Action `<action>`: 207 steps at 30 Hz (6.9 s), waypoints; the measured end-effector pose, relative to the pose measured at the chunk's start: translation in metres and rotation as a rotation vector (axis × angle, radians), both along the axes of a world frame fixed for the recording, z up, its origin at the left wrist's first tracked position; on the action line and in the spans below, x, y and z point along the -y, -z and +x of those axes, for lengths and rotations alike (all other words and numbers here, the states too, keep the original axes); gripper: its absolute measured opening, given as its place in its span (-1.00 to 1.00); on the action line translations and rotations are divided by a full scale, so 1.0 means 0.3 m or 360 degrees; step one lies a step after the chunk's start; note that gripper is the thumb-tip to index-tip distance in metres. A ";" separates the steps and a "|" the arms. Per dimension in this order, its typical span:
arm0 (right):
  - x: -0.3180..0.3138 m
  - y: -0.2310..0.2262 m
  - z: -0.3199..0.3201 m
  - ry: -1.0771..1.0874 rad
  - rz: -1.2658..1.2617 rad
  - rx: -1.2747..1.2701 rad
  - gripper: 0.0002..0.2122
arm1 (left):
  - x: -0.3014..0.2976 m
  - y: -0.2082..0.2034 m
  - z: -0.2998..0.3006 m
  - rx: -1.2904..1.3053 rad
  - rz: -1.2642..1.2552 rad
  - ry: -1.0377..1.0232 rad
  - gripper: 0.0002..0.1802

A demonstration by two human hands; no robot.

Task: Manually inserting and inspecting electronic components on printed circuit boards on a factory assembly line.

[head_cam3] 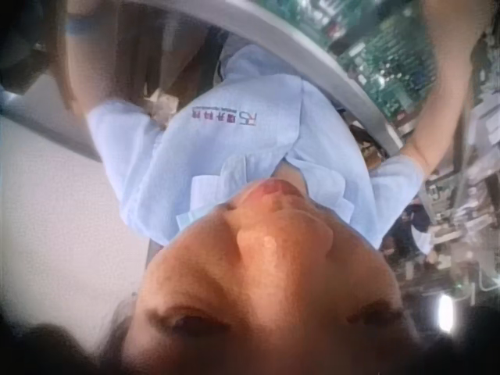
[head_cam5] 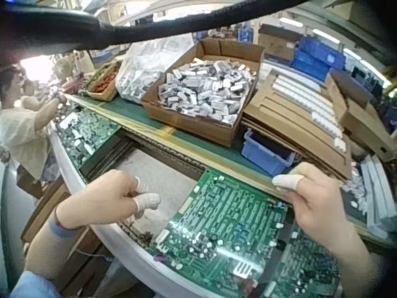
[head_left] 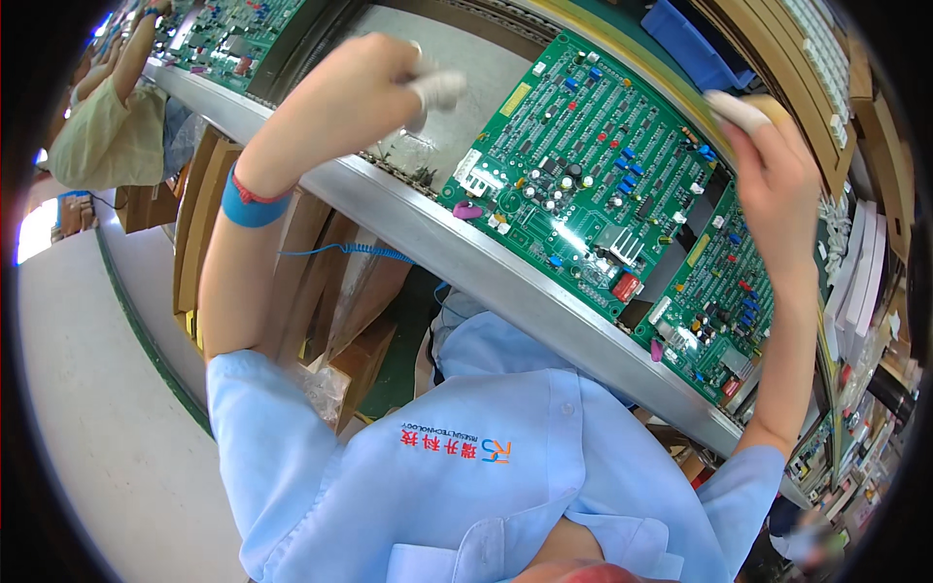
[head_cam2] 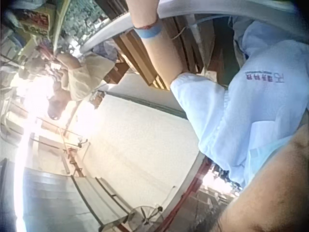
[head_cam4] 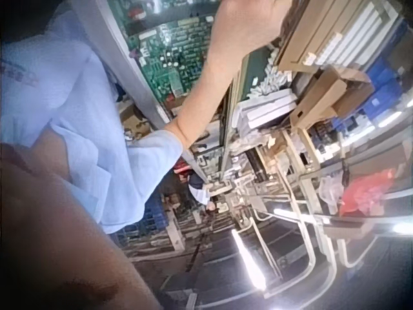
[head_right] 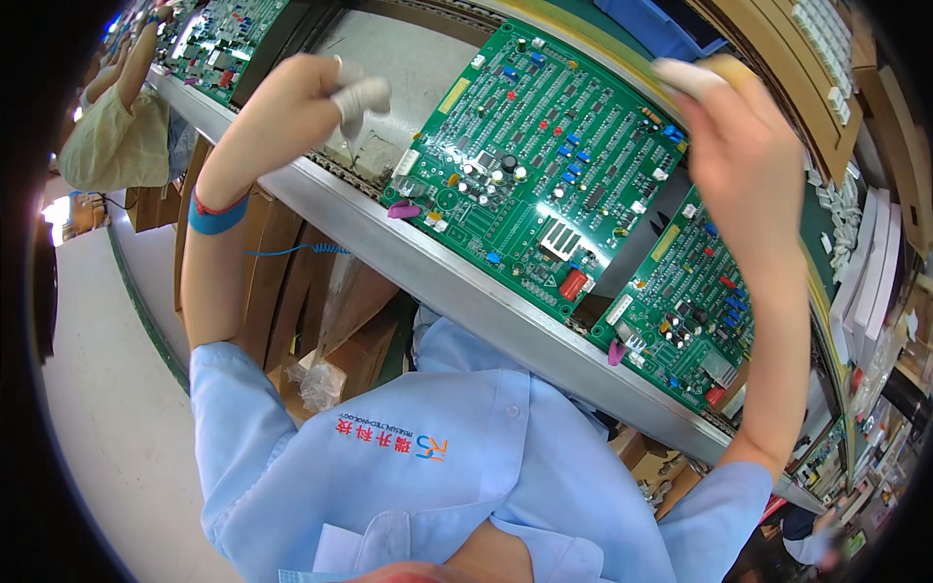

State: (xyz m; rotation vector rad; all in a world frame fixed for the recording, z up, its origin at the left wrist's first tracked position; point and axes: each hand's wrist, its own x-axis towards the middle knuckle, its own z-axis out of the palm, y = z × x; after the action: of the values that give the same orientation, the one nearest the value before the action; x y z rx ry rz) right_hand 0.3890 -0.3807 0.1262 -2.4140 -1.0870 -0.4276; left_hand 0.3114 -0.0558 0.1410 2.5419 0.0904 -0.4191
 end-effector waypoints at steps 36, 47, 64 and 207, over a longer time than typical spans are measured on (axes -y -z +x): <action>0.491 -0.115 -0.058 0.0886 0.0011 0.0186 -0.77 | 0.111 0.038 0.210 0.1519 -0.0227 0.0133 -0.78; 1.221 -0.005 -0.156 0.1842 -0.0161 0.0149 -0.62 | 0.142 0.088 0.720 0.1120 0.0066 0.0338 -0.61; 1.596 0.079 0.049 0.1479 0.0387 -0.0203 -0.53 | 0.134 0.063 0.770 0.0979 0.0425 0.0288 -0.68; -0.183 0.006 -0.191 -0.0292 0.0105 -0.0478 -0.83 | 0.120 -0.115 0.267 0.1459 -0.0141 0.0383 -0.75</action>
State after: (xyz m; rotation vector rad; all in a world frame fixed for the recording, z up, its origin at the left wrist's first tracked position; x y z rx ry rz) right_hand 0.3316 -0.3259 0.1242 -2.2069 -1.1251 -0.0370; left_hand 0.3915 -0.0919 0.1754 2.4152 -0.5594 0.6566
